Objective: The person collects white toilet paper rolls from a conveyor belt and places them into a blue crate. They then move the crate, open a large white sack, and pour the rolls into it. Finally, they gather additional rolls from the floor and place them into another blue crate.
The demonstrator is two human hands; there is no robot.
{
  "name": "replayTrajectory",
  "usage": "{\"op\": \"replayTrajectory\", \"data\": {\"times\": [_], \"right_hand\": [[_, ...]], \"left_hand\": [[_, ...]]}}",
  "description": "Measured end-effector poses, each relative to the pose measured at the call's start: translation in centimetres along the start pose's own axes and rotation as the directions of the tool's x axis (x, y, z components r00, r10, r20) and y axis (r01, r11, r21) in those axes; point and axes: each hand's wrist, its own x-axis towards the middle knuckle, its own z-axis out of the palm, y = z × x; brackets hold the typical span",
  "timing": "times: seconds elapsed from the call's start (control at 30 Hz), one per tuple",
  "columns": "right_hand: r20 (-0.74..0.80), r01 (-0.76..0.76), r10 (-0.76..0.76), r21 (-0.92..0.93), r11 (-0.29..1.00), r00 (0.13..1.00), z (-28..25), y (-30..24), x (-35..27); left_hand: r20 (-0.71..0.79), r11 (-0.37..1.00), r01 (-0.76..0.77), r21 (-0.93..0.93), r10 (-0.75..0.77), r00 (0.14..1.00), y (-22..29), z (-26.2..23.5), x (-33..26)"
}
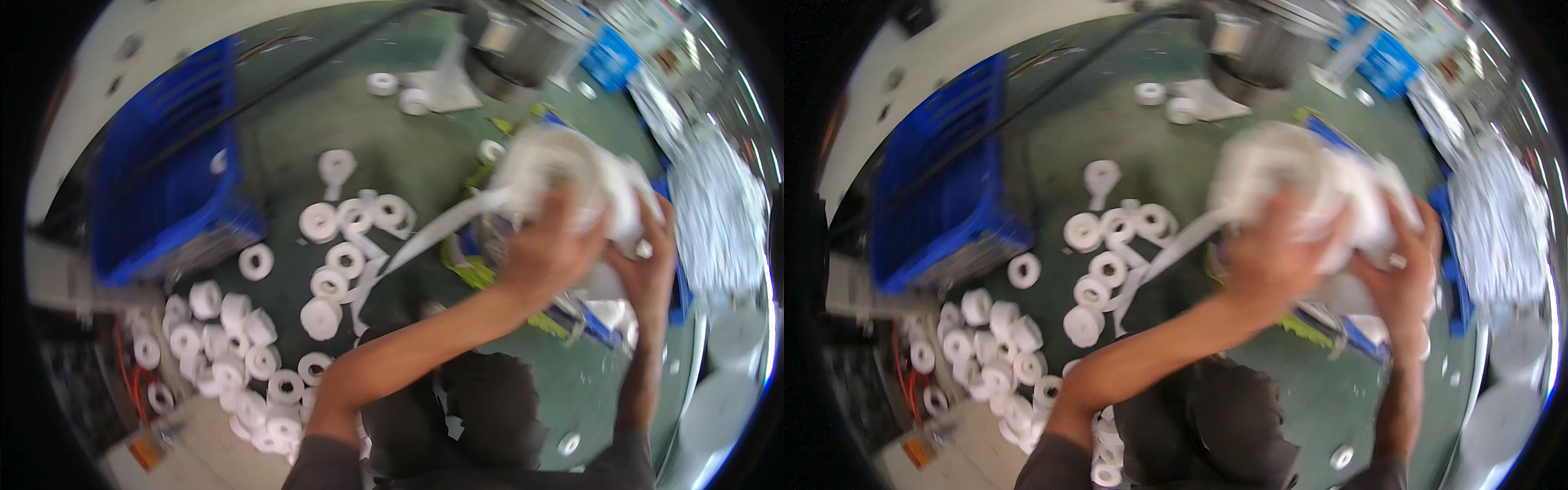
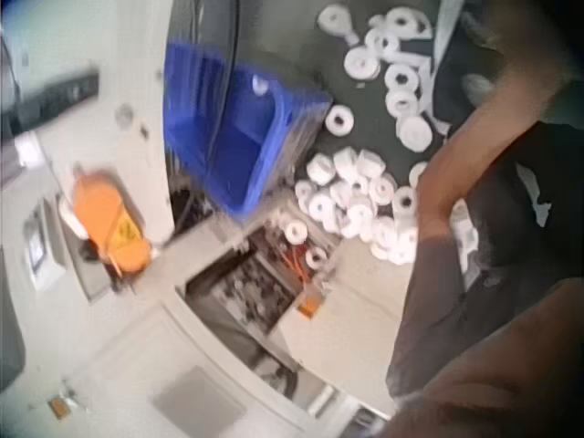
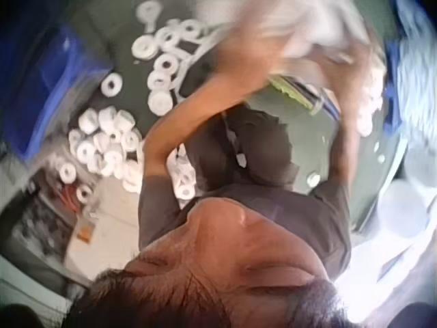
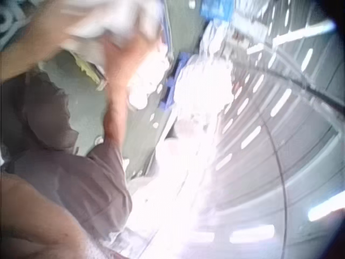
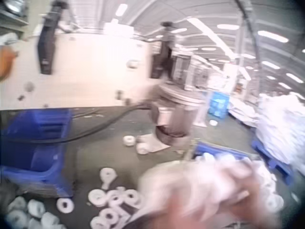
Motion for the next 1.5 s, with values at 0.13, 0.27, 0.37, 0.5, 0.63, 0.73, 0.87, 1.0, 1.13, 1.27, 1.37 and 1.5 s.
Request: {"op": "replayTrajectory", "data": {"times": [0.13, 0.27, 0.37, 0.5, 0.63, 0.73, 0.87, 1.0, 1.13, 1.27, 1.37, 1.5], "right_hand": [[0.057, 0.006, 0.027, -0.511, 0.859, 0.998, -4.6, 2.6, -1.1], [0.022, 0.117, -0.12, 0.106, 0.988, 0.993, 3.7, -4.6, -3.5], [0.474, -0.316, -0.089, 0.704, 0.636, 0.876, 19.0, -11.9, -1.2], [0.738, -0.221, -0.15, 0.379, 0.898, 0.658, 41.3, -16.4, 1.4], [0.733, 0.252, -0.129, -0.059, 0.966, 0.668, 53.6, -9.7, 5.0], [0.631, 0.535, -0.354, -0.117, 0.837, 0.691, 58.6, -7.6, 5.7], [0.813, 0.532, -0.355, 0.067, 0.844, 0.462, 60.7, -7.7, 4.9], [0.804, 0.075, -0.271, 0.274, 0.959, 0.529, 61.6, -0.8, 4.2], [0.953, 0.059, -0.059, 0.043, 0.997, 0.298, 61.0, 0.7, -1.9], [0.9, 0.083, 0.256, -0.303, 0.949, 0.354, 52.8, -3.9, -9.6], [0.901, 0.02, 0.254, -0.278, 0.96, 0.352, 48.2, -5.7, -15.1], [0.95, 0.249, 0.168, -0.236, 0.939, 0.264, 43.9, -5.8, -20.8]], "left_hand": [[0.312, 0.94, 0.087, -0.328, 0.021, 0.95, 4.5, 6.0, 0.9], [0.033, 0.891, 0.005, -0.454, 0.011, 0.999, -3.9, 2.1, -3.4], [0.268, 0.546, 0.494, -0.677, -0.441, 0.856, -17.7, -1.9, -9.6], [0.223, 0.625, 0.584, 0.518, -0.758, 0.613, -35.0, -4.3, -21.1], [0.096, 0.372, 0.543, 0.753, -0.878, 0.469, -36.9, 1.7, -19.9], [-0.029, 0.192, 0.555, 0.81, -0.931, 0.364, -38.6, 2.4, -21.7], [0.136, 0.237, 0.37, 0.898, -0.951, 0.278, -37.0, -0.3, -24.0], [0.198, 0.295, 0.491, 0.82, -0.95, 0.24, -30.6, -3.8, -26.2], [0.179, 0.302, 0.452, 0.84, -0.939, 0.293, -25.2, -6.3, -30.2], [0.242, 0.402, 0.446, 0.8, -0.895, 0.375, -18.9, -7.4, -33.0], [0.265, 0.394, 0.322, 0.861, -0.887, 0.379, -15.3, -5.9, -36.8], [0.356, 0.446, 0.26, 0.857, -0.875, 0.326, -14.1, -5.0, -38.4]]}}
